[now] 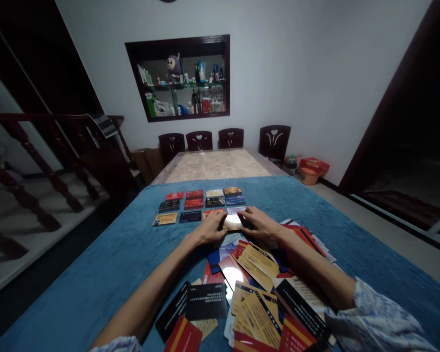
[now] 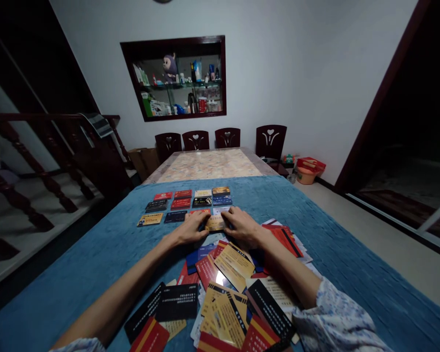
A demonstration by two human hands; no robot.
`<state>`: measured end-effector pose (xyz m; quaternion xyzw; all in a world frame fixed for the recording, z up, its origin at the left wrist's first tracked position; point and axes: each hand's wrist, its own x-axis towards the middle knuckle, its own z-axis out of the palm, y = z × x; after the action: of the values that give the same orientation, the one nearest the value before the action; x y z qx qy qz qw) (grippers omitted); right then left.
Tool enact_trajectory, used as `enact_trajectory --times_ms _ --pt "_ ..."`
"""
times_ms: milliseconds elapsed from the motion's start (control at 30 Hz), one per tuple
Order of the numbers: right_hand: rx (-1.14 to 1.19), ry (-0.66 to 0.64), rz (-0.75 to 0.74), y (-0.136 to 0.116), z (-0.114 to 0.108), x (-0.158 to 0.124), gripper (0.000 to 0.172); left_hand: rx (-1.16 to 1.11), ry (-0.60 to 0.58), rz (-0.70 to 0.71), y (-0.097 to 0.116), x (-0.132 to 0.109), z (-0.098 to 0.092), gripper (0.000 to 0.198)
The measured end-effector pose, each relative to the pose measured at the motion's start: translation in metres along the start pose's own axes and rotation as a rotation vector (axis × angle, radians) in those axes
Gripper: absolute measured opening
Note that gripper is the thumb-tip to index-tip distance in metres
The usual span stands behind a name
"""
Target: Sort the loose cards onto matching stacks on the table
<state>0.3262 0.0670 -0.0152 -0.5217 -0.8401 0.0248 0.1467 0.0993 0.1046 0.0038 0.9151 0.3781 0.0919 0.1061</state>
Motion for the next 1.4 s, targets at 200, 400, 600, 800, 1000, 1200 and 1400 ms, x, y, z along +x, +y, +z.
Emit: enact_trajectory --times_ms 200,400,600,800,1000,1200,1400 --pt "0.003 -0.024 0.003 0.003 -0.003 0.002 0.038 0.026 0.009 0.042 0.001 0.0 -0.001 0.037" --pt "-0.063 -0.077 0.081 -0.005 -0.02 0.004 0.032 0.08 0.045 0.073 0.001 0.001 -0.002 0.037" --pt "-0.198 -0.169 0.126 -0.013 -0.042 0.012 0.027 0.173 0.038 0.064 0.004 0.01 -0.013 0.035" --pt "-0.249 -0.172 0.182 -0.008 -0.057 0.028 0.031 0.241 0.056 0.059 0.005 0.034 -0.028 0.035" --pt "-0.272 -0.184 0.248 0.004 -0.068 0.051 0.031 0.317 0.07 0.026 0.004 0.067 -0.038 0.027" --pt "-0.302 -0.177 0.273 0.029 -0.066 0.079 0.033 0.358 0.069 -0.021 -0.004 0.099 -0.04 0.029" --pt "-0.295 -0.204 0.273 0.046 -0.066 0.102 0.035 0.363 0.04 -0.048 -0.018 0.128 -0.037 0.028"
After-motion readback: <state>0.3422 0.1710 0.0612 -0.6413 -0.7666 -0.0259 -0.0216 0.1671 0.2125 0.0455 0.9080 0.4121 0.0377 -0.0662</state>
